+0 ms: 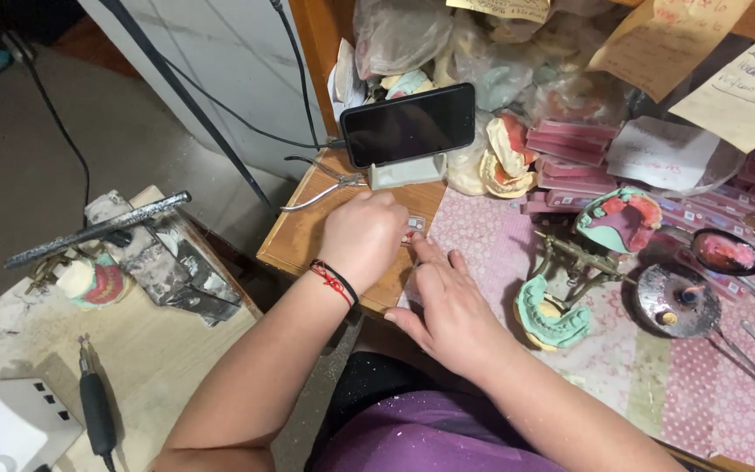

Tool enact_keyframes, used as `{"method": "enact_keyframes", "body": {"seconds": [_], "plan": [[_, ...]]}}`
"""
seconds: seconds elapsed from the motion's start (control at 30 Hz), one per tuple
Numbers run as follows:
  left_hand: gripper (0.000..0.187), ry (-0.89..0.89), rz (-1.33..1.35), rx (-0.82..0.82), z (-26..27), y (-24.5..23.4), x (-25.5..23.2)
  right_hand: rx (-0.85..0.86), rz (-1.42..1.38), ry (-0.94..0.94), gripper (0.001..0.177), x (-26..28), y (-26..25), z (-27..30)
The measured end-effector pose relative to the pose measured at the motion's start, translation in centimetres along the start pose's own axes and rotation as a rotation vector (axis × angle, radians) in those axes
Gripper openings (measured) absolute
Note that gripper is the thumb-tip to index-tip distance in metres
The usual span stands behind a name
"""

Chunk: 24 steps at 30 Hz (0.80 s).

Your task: Refining a dental prosthesis by grinding components with a rotary tool and applying material to a model.

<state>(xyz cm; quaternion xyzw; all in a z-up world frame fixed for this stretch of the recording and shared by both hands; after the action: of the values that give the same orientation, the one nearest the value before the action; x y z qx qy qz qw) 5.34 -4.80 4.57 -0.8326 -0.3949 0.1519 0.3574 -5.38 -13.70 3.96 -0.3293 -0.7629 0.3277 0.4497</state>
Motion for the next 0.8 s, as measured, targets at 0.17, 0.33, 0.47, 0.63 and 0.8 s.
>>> {"method": "enact_keyframes", "body": {"seconds": [0.17,0.33,0.47,0.63,0.8], "plan": [[0.01,-0.043,0.263,0.107,0.1,-2.3,-0.2,0.017,0.01,0.017,0.049,0.1,0.0,0.1],[0.009,-0.104,0.298,0.149,0.9,-2.8,-0.5,0.016,-0.003,0.021,0.046,0.6,-0.3,0.2],[0.011,-0.225,0.273,0.286,1.1,-0.5,0.0,-0.036,0.014,-0.011,0.047,0.6,-0.5,0.7],[0.018,-0.264,0.285,0.404,-0.6,0.6,0.4,-0.038,-0.007,-0.046,0.05,0.4,-0.4,1.2],[0.018,-0.3,0.188,0.632,-1.6,2.0,0.1,-0.03,-0.054,-0.022,0.051,-0.2,-0.2,1.7]]}}
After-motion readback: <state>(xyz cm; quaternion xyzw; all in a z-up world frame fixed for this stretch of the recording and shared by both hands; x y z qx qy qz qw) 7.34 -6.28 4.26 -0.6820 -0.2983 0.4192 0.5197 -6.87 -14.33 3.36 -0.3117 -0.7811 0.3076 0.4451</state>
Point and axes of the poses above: each hand's wrist, its own z-axis away from the middle knuckle, its own y-axis out of the palm, x = y × z, the point moved 8 cm from there along -z, towards the middle knuckle, and after that the axes turned 11 degrees about -x, right-handed, at the moved point
